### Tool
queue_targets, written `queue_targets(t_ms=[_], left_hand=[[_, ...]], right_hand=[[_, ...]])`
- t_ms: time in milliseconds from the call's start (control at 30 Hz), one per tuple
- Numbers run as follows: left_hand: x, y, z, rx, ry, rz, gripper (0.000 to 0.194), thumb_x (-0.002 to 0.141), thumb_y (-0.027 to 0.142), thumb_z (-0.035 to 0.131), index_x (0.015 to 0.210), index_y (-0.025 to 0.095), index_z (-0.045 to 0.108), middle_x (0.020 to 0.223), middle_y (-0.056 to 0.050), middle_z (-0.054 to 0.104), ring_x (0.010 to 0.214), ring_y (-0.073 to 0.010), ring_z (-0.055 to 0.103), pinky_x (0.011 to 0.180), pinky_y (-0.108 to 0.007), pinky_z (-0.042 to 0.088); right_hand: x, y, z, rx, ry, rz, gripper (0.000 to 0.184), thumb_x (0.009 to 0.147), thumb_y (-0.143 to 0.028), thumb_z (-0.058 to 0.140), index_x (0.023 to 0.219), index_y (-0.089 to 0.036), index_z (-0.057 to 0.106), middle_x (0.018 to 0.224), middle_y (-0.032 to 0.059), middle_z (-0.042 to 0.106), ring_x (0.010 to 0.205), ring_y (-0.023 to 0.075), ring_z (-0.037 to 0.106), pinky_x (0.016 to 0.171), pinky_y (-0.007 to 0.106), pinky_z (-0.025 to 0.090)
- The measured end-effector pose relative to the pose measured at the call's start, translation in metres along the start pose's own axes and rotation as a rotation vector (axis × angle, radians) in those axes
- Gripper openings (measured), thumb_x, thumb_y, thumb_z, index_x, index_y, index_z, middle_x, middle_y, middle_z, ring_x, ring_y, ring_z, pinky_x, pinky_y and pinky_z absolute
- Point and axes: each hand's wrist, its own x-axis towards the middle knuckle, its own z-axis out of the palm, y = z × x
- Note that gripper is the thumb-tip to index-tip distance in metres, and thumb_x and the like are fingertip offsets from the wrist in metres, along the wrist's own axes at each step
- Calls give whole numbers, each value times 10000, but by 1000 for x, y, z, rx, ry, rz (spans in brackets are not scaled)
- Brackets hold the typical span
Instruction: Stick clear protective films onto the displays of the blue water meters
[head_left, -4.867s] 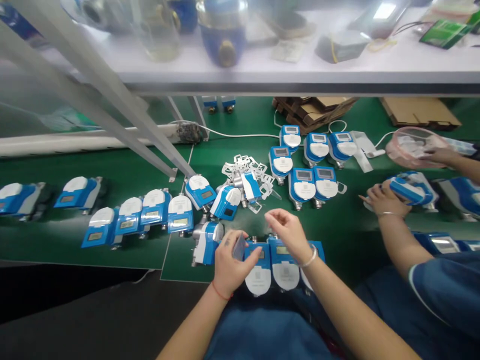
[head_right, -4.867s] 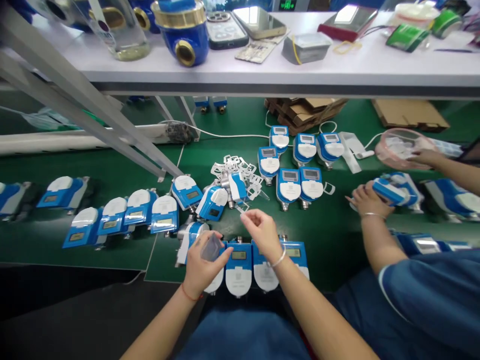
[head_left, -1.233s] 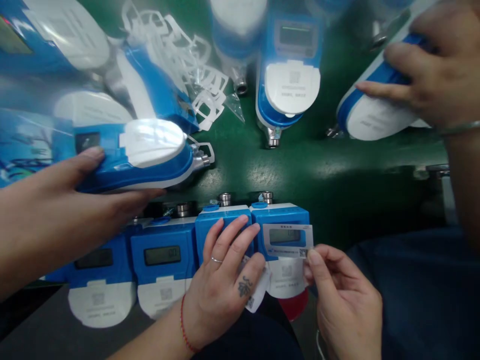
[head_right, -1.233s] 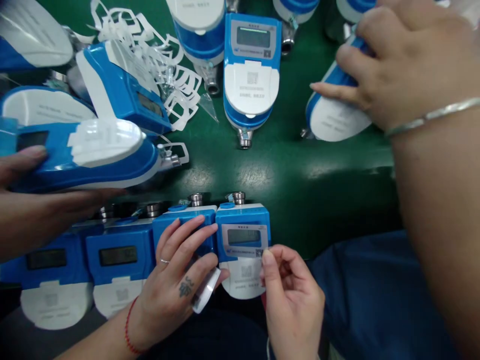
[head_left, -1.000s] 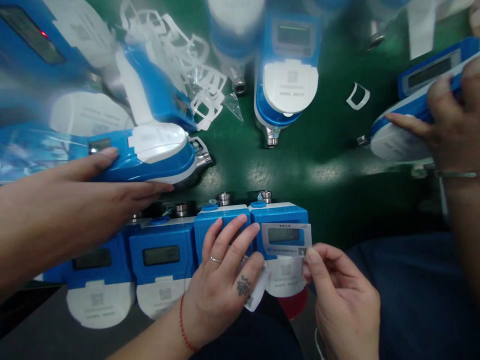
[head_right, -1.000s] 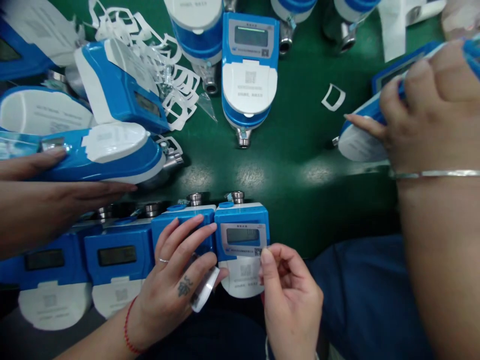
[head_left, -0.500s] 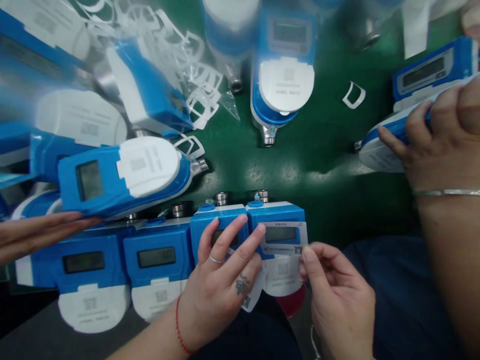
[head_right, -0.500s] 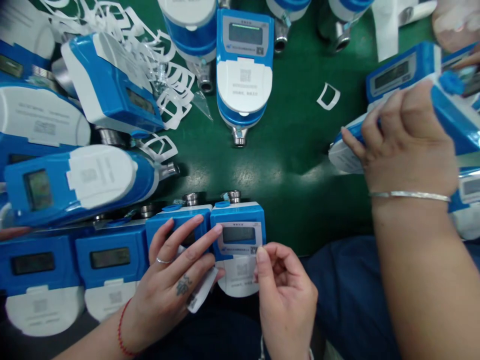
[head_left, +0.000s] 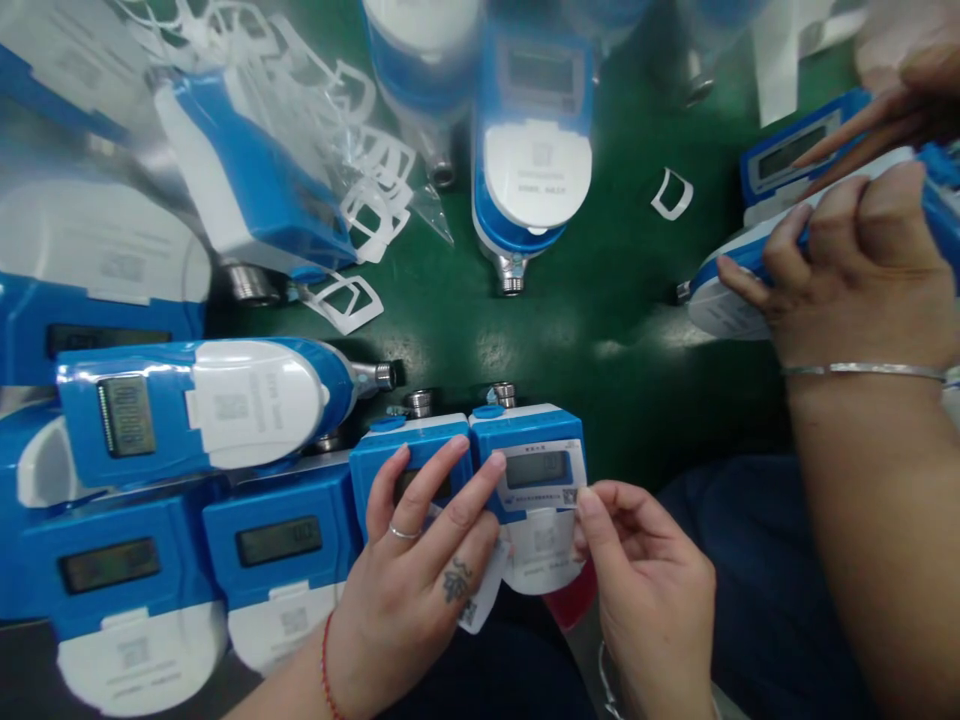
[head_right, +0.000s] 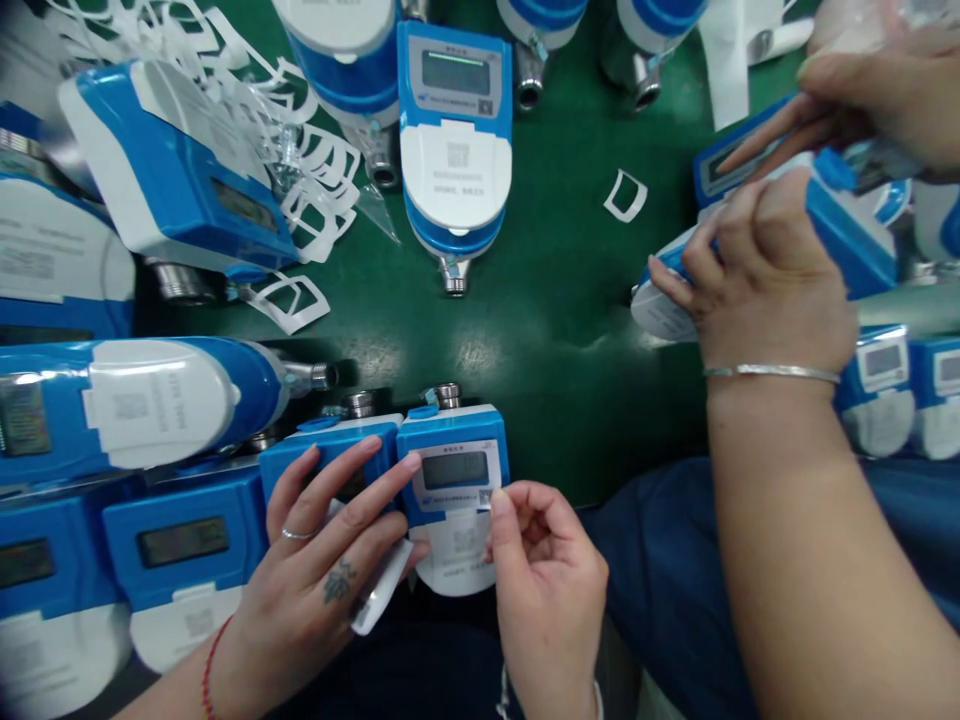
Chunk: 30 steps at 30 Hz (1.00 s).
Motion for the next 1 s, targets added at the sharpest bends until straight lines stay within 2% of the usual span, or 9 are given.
queue_targets(t_ms=[500, 633, 733, 833, 900, 1000], left_hand=[[2, 0, -1, -27, 9, 1, 14, 846, 137, 643, 858, 139, 637, 1210, -107, 681, 1285, -289, 471, 1132, -501, 224], [2, -1, -1, -32, 10, 5, 25, 845, 131, 642, 870, 133, 639, 1223, -109, 673, 1280, -300, 476, 1125, -513, 229], [2, -1, 0, -33, 9, 13, 28, 841, 128, 646, 867, 134, 639, 1228, -106, 670, 1275, -311, 482, 1116, -530, 238], [2, -2, 1, -29, 13, 18, 22, 836, 127, 650, 852, 136, 638, 1224, -103, 674, 1276, -306, 484, 1119, -530, 237], [2, -2, 1, -20, 18, 26, 24, 829, 120, 655, 843, 132, 639, 1212, -108, 679, 1284, -304, 477, 1122, -530, 238], [0, -3, 0, -10, 15, 73, 36, 843, 111, 631, 869, 127, 648, 1191, -115, 690, 1312, -296, 452, 1132, -548, 219]], right_hand=[[2, 0, 2, -14, 2, -36, 231, 774, -383, 710, 734, -167, 638, 532, -22, 568, 461, 100, 526, 421, 178, 447], [1, 2, 1, -84, 8, -109, 184, 802, -351, 680, 752, -177, 646, 539, -14, 590, 458, 118, 553, 414, 204, 464], [2, 7, 1, -156, 13, -203, 123, 818, -317, 649, 794, -203, 689, 603, 7, 649, 525, 154, 623, 460, 249, 499], [4, 11, 1, -185, 40, -254, 220, 847, -349, 583, 719, -216, 704, 646, 5, 669, 601, 167, 661, 514, 267, 503], [6, 12, 1, -207, 79, -275, 256, 837, -368, 592, 661, -202, 678, 627, -3, 655, 574, 149, 640, 507, 254, 484], [10, 11, -2, -234, 127, -276, 253, 738, -355, 731, 609, -190, 590, 546, -33, 574, 471, 104, 529, 443, 220, 429]])
